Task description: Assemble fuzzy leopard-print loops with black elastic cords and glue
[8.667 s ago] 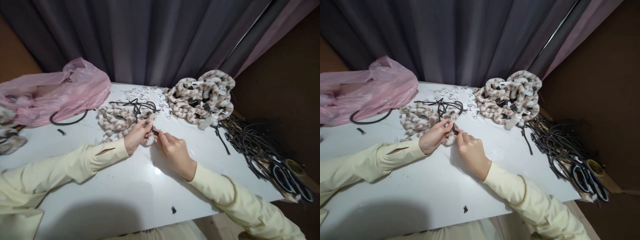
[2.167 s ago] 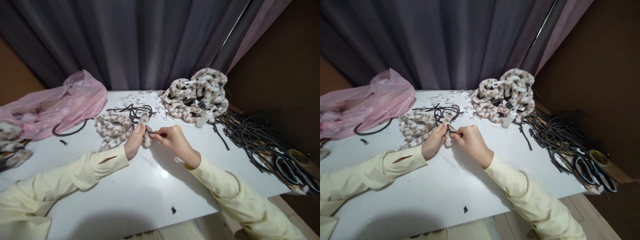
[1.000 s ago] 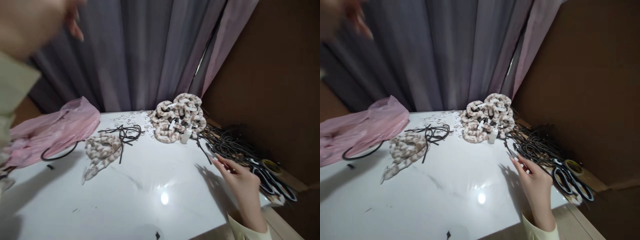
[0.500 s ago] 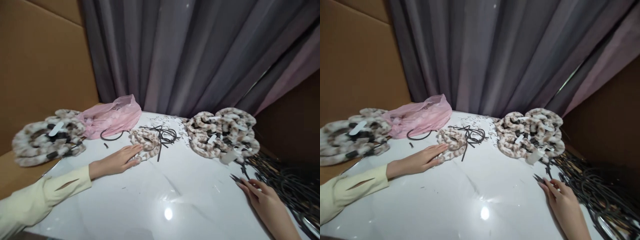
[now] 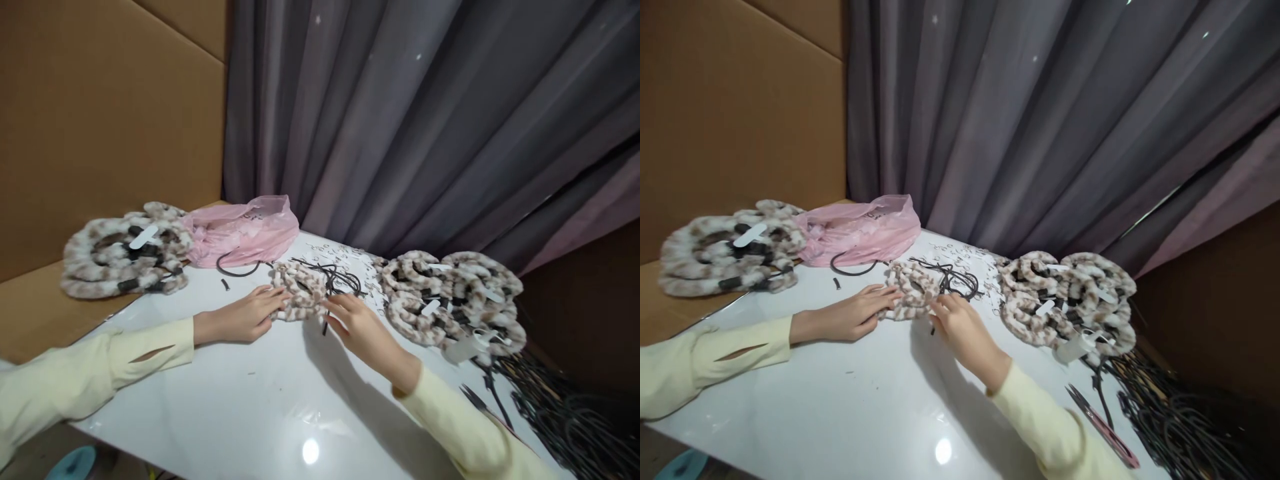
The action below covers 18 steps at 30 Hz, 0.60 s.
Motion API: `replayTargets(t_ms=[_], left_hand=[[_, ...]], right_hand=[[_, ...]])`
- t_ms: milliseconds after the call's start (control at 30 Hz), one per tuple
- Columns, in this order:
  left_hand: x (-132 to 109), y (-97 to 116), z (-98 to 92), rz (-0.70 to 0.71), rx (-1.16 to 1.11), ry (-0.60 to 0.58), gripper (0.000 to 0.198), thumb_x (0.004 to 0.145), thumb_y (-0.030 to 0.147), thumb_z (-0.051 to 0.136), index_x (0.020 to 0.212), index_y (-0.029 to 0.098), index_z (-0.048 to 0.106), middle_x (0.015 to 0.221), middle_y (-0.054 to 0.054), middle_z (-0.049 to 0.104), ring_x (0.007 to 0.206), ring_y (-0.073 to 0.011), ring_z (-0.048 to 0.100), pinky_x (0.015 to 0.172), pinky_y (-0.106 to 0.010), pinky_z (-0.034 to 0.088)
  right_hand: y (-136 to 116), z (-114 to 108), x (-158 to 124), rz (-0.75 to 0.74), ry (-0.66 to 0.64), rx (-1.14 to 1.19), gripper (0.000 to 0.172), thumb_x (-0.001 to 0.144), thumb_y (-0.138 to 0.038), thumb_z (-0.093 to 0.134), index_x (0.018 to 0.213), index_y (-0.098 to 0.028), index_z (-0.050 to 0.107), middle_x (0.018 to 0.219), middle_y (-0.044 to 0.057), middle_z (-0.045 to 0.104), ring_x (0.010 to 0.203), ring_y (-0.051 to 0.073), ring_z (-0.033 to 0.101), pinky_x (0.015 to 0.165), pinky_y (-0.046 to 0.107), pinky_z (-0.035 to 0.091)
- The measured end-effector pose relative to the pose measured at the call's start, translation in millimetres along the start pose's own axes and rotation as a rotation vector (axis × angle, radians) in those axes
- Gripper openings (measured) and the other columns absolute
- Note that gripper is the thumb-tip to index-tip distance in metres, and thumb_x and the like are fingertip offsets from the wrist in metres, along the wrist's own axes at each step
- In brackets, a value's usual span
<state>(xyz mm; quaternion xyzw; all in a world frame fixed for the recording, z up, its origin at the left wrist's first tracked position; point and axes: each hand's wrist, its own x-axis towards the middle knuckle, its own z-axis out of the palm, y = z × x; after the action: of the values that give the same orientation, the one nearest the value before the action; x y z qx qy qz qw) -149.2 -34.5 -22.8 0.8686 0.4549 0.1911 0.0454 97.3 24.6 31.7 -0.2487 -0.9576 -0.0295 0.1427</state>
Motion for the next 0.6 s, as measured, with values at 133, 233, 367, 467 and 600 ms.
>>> replayTargets(t_ms=[133,233,367,467,600], left_hand=[[0.4,-3.2,-3.2,0.001,0.154,0.094,0.045,0.070,0.000,0.038,0.108,0.017,0.055,0.122,-0.011,0.057,0.132,-0.0272,0.028,0.106,-0.056,0.015],[-0.9,-6.5,-7.4,-0.082,0.262,0.140,0.040,0.063,-0.003,0.039,0.092,0.016,0.059,0.119,-0.011,0.058,0.131,-0.0299,0.028,0.104,-0.059,0.015],[-4.1,-11.5,-14.0,-0.229,0.410,0.163,0.038,0.061,-0.004,0.040,0.088,0.014,0.060,0.121,-0.016,0.056,0.127,-0.0357,0.032,0.097,-0.058,0.024],[-5.1,-10.3,-23.0,-0.341,0.496,0.220,0.032,0.067,0.001,0.042,0.091,0.012,0.061,0.111,-0.020,0.059,0.109,-0.0364,0.049,0.087,-0.050,0.035],[-4.2,-2.3,-39.8,-0.598,0.488,0.311,0.027,0.085,0.029,0.041,0.087,0.013,0.063,0.062,-0.014,0.060,0.063,-0.0284,0.058,0.062,-0.037,0.040]], right_hand=[[-6.2,34.6,55.1,-0.016,-0.134,0.072,0.025,0.082,-0.014,0.050,0.105,-0.013,0.060,0.098,0.011,0.062,0.097,0.023,0.054,0.086,0.031,0.040],[0.3,49.5,73.7,0.038,-0.163,0.087,0.020,0.074,-0.008,0.053,0.091,-0.013,0.063,0.086,0.010,0.064,0.085,0.020,0.058,0.074,0.026,0.041],[10.1,46.9,80.0,0.180,-0.139,0.128,0.017,0.080,-0.010,0.045,0.082,-0.011,0.062,0.072,0.009,0.064,0.066,0.016,0.057,0.058,0.023,0.036],[15.6,33.0,78.4,0.180,-0.161,0.208,0.019,0.084,-0.019,0.048,0.090,-0.011,0.063,0.071,0.006,0.066,0.062,0.014,0.057,0.057,0.020,0.037],[28.9,5.2,78.5,0.188,-0.125,0.315,0.025,0.085,-0.029,0.050,0.101,-0.015,0.064,0.085,0.004,0.070,0.069,0.013,0.062,0.063,0.018,0.043]])
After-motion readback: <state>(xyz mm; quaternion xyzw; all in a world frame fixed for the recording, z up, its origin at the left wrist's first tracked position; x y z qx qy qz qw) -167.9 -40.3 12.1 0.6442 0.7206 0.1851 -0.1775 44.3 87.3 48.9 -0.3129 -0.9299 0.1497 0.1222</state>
